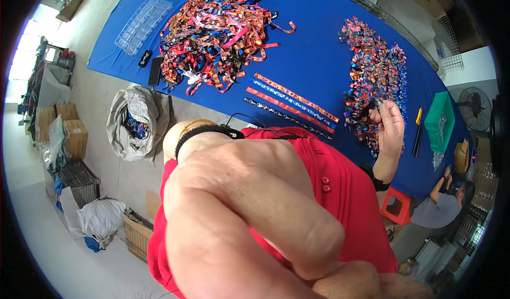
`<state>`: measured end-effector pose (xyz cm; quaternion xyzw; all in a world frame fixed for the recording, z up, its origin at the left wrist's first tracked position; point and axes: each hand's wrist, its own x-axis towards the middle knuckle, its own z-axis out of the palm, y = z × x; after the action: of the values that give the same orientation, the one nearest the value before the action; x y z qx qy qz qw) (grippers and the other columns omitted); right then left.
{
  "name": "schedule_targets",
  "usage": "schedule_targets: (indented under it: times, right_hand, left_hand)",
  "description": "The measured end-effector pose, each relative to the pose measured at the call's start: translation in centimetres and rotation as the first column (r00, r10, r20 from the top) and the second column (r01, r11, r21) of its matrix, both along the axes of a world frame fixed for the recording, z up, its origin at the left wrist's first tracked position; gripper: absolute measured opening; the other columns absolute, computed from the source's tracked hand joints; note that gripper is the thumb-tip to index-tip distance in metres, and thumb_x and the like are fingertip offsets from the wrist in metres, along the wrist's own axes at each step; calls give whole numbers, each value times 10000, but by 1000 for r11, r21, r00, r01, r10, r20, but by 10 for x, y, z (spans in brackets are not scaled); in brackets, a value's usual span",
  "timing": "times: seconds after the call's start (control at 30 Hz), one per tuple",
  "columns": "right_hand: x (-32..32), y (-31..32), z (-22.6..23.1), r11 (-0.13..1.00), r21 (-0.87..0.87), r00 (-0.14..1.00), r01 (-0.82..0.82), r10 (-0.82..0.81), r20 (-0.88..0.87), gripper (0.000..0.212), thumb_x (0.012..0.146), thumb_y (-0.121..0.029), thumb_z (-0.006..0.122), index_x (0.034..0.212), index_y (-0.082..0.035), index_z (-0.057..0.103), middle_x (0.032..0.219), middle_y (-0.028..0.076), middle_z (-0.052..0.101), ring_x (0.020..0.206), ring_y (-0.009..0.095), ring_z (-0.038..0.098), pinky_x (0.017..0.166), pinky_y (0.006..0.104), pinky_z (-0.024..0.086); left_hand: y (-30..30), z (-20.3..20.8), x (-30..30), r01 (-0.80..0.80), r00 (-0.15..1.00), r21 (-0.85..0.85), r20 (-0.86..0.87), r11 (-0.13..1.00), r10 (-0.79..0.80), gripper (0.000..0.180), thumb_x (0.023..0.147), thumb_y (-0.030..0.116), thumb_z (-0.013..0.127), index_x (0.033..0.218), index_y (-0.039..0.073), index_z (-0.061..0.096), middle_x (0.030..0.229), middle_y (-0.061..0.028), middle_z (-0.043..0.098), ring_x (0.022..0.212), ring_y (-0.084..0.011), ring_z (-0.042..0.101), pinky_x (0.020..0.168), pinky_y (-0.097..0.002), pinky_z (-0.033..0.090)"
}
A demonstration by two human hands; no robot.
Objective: Sorting various patterned lanyards and attaching plastic buckles and metal clips to them.
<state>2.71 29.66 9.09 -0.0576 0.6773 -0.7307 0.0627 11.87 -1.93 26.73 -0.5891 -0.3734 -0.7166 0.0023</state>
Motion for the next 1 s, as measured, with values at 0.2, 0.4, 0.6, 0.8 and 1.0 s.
schedule_targets:
  times: [0.2, 0.4, 0.6, 0.8, 1.0]
  right_hand:
    - [4, -14, 1, 998, 7, 998, 54, -55, 13, 125, 926, -124, 531, 970, -11, 564, 737, 8, 563, 679, 81, 525, 765, 267, 468]
    - [16, -29, 1, 996, 11, 996, 87, -87, 11, 135, 925, -132, 531, 966, -8, 566, 725, 15, 563, 678, 88, 527, 768, 265, 465]
    - [31, -47, 1, 986, -5, 985, 169, -169, 24, 139, 920, -138, 541, 959, -7, 571, 727, 11, 563, 688, 87, 526, 682, 226, 423]
    - [46, -56, -5, 978, -15, 978, 207, -206, 27, 114, 935, -95, 507, 984, 0, 550, 732, 14, 526, 695, 97, 508, 789, 304, 477]
    - [58, -67, -11, 971, -25, 971, 238, -238, 14, 113, 935, -83, 506, 1001, -5, 553, 731, 8, 522, 683, 95, 498, 793, 313, 480]
  left_hand:
    - [-13, -16, -2, 27, 996, 105, 84, 994, -36, 184, 810, -39, 608, 953, 72, 573, 698, -195, 572, 406, -110, 470, 317, -198, 293]
    - [-35, -21, 2, -42, 998, 175, 44, 984, 35, 117, 840, -2, 586, 948, 28, 553, 692, -231, 568, 400, -140, 461, 323, -215, 254]
    - [-54, -11, -13, 119, 988, 167, 76, 979, -133, 101, 888, 81, 526, 913, -16, 540, 662, -241, 568, 390, -156, 454, 329, -226, 244]
    - [-58, -16, -29, 383, 915, 231, 33, 894, -401, 126, 915, 92, 503, 1014, 68, 576, 682, -252, 579, 409, -149, 459, 347, -232, 280]
    - [-72, -17, -30, 409, 911, 132, -3, 903, -413, 238, 881, -6, 544, 1082, 117, 579, 708, -235, 588, 424, -137, 467, 356, -226, 287]
